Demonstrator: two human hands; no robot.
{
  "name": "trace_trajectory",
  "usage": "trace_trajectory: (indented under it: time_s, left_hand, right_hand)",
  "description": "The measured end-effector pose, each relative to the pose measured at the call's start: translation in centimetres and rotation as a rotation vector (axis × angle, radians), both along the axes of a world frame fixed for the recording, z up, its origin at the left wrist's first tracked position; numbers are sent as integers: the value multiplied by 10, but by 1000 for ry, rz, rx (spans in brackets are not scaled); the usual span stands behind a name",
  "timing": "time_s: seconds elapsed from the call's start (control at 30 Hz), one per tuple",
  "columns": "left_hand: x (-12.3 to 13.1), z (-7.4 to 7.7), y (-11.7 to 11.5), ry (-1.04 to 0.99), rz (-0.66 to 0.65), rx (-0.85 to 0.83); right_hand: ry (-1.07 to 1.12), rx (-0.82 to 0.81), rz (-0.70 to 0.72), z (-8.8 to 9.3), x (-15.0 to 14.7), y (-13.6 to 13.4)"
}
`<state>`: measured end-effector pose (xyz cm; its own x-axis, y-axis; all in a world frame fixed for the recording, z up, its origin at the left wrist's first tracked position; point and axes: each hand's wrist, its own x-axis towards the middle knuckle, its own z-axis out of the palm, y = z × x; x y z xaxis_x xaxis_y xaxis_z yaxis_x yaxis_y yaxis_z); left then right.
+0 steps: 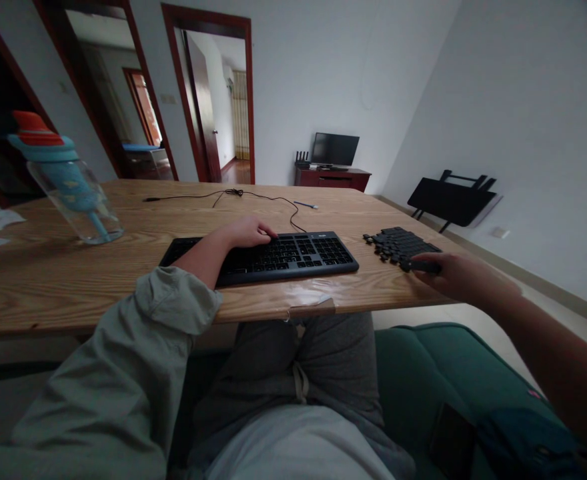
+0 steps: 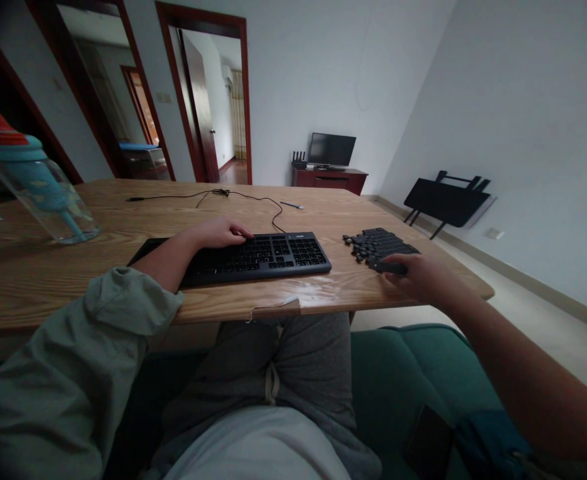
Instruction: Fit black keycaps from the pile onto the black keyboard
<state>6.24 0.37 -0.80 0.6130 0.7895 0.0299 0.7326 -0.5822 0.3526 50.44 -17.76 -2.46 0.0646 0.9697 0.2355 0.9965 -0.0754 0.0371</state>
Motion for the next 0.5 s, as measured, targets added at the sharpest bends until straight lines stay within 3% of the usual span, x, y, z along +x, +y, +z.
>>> trace_trajectory:
  time_s: [0.17,0.5]
  left_hand:
    - [2,3,-5,26,31,-1]
    - [1,0,-1,21,26,1]
  right_hand:
    - [-165,-144,-7,-15,-7,-11]
    - [-140,-15,89,-32,6,-24]
